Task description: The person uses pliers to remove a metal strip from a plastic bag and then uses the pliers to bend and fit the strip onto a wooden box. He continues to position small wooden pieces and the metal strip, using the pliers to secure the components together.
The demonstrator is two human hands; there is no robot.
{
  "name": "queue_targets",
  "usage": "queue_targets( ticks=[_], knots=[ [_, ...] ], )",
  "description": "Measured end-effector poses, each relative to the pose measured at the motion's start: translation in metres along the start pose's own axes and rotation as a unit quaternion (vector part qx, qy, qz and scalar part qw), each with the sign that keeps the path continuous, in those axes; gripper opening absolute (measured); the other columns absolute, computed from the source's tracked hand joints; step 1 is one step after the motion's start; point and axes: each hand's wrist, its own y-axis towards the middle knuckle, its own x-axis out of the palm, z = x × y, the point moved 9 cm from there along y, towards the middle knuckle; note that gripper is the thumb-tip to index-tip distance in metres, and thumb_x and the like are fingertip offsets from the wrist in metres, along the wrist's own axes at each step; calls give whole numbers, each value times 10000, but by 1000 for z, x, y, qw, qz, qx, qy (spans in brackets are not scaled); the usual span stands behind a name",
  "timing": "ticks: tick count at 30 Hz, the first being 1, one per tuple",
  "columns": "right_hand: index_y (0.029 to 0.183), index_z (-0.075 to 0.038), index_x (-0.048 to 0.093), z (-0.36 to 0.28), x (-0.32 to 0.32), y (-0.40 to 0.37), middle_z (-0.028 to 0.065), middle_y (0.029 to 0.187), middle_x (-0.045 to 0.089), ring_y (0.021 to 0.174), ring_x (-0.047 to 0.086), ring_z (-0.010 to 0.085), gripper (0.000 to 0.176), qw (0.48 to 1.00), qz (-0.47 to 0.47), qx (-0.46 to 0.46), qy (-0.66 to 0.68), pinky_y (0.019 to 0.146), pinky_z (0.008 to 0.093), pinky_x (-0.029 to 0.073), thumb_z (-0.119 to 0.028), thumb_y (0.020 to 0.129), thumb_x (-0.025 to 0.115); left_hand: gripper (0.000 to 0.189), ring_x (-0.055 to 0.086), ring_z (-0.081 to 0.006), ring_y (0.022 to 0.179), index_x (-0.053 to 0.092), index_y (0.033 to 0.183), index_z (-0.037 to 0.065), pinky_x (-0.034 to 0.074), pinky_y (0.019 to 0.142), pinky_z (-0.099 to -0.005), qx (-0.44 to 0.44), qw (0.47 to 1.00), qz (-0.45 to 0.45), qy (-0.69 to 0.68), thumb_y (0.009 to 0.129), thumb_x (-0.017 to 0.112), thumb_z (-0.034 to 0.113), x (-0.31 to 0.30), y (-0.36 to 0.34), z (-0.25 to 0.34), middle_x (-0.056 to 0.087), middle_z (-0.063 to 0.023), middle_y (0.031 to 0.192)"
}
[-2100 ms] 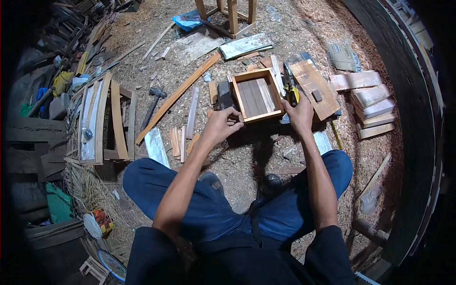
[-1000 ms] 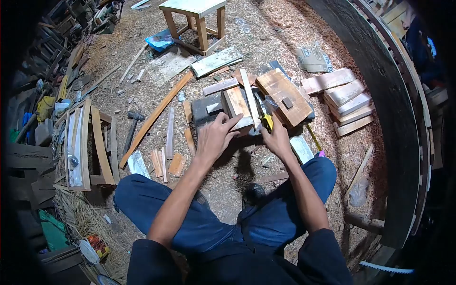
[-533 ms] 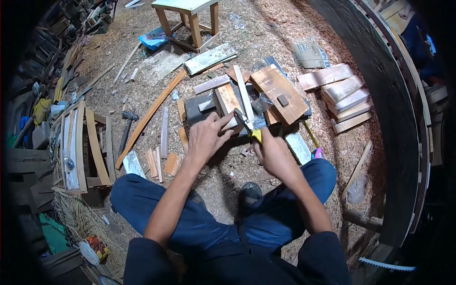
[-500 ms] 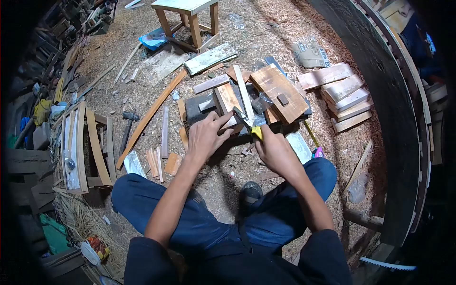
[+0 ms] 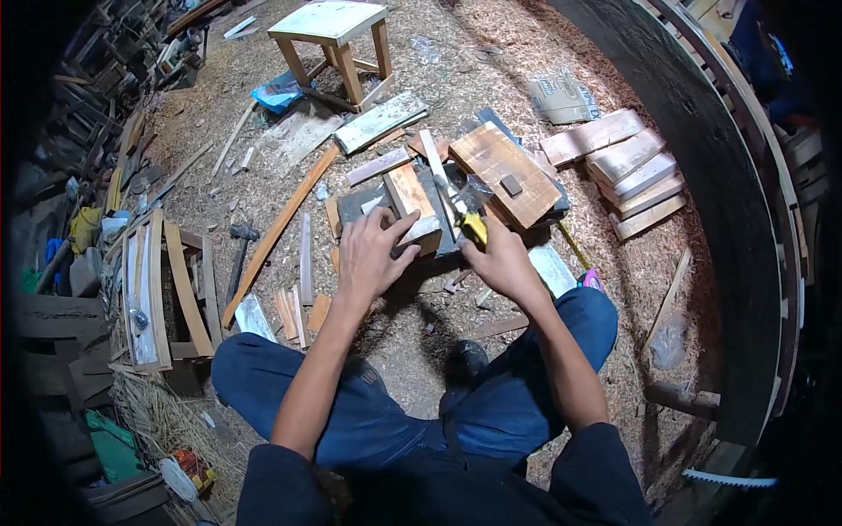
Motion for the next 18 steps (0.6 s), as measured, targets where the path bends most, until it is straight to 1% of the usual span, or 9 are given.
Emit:
queue_targets(
  ticks=[1, 2, 4, 5, 7, 8, 12, 16, 18],
  knots=[
    [1130, 81, 574, 5, -6, 1, 335, 896, 670, 903, 667, 494, 426, 999, 28, 15, 19, 829, 531, 529, -251, 876, 654, 515, 630, -270, 930, 693, 1292, 251, 494, 851, -394, 46, 997, 49, 38, 797, 802, 340, -8, -1, 8, 650, -62, 1012],
    [1130, 81, 574, 8, -7, 2, 335, 896, 670, 903, 667, 494, 426, 999, 30, 15, 22, 829, 531, 529, -251, 876, 654, 515, 630, -270, 930, 693, 1292, 251, 494, 851, -394, 48, 997, 49, 40, 797, 802, 340, -8, 2, 11, 650, -62, 1012],
    [1159, 82, 584, 18, -20, 4, 343, 945, 670, 945, 669, 480, 468, 996, 89, 25, 16, 863, 517, 522, -264, 854, 658, 436, 589, -257, 1015, 723, 1225, 196, 449, 924, -387, 54, 996, 76, 0, 817, 786, 337, -13, 9, 19, 664, -57, 1031],
    [1209, 84, 577, 22, -24, 7, 348, 988, 668, 978, 664, 475, 499, 995, 97, 32, 22, 889, 518, 512, -258, 854, 653, 436, 589, -257, 1015, 723, 1225, 196, 449, 924, -387, 58, 995, 76, 3, 817, 786, 337, -10, 14, 24, 664, -57, 1031],
    [1220, 87, 572, 30, -30, 14, 346, 983, 670, 976, 664, 478, 510, 992, 121, 34, 32, 886, 517, 514, -259, 855, 653, 318, 596, -262, 963, 757, 1112, 153, 464, 881, -388, 56, 995, 76, -37, 846, 759, 327, -4, 28, 34, 679, -52, 1000],
    [1232, 90, 567, 35, -35, 18, 345, 977, 672, 973, 664, 480, 522, 989, 141, 37, 35, 883, 516, 516, -260, 856, 654, 318, 596, -262, 963, 757, 1112, 153, 464, 881, -388, 64, 995, 74, -35, 846, 759, 327, -2, 35, 42, 679, -52, 1000],
    [1231, 78, 573, 72, -31, 40, 345, 1015, 671, 999, 655, 483, 491, 982, 160, 89, 45, 905, 516, 509, -240, 864, 644, 217, 593, -284, 909, 782, 995, 132, 475, 837, -402, 69, 995, 40, -66, 866, 736, 300, 20, 66, 66, 689, -58, 914],
    [1205, 82, 560, 93, -27, 51, 329, 1024, 673, 1004, 649, 484, 454, 975, 185, 99, 67, 910, 532, 500, -193, 860, 666, 172, 603, -302, 928, 780, 975, 138, 487, 830, -418, 81, 997, -2, -7, 868, 713, 255, 61, 100, 71, 693, -80, 924],
    [1213, 81, 575, 107, -23, 56, 328, 1035, 674, 1011, 653, 477, 486, 973, 192, 107, 75, 902, 522, 509, -219, 848, 685, 152, 608, -304, 925, 780, 961, 148, 492, 826, -424, 115, 992, -1, 43, 861, 709, 237, 81, 120, 77, 684, -82, 936]
  ],
)
